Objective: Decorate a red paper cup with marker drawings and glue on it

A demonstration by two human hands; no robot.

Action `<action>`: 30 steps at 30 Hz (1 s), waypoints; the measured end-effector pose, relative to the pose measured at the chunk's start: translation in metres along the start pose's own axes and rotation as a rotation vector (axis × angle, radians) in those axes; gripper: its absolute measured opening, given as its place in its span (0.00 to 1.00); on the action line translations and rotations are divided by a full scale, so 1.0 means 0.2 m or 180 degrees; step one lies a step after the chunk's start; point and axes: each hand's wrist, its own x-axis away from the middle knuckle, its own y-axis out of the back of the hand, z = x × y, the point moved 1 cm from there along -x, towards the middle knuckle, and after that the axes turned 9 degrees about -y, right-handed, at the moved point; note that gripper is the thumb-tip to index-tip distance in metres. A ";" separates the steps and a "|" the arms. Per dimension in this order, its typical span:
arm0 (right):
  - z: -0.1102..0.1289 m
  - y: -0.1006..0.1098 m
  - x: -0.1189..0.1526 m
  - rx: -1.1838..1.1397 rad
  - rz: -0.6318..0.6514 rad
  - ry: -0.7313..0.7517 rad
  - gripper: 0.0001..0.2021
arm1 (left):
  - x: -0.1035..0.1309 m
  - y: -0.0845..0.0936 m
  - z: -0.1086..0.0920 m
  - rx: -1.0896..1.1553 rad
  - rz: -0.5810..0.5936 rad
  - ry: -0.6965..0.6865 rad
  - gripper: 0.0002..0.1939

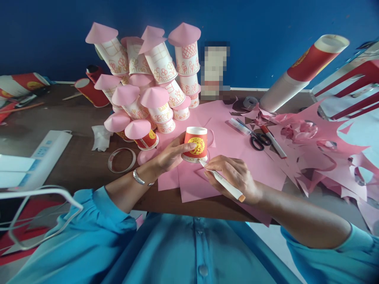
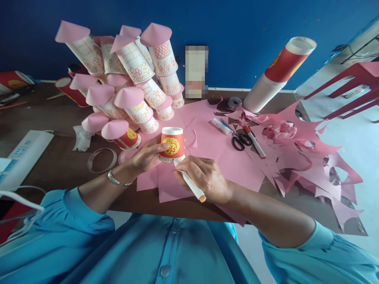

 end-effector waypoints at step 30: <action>-0.03 0.01 0.02 -0.0172 -0.0142 0.0364 0.14 | -0.01 0.05 0.06 0.0866 -0.0607 0.0008 0.14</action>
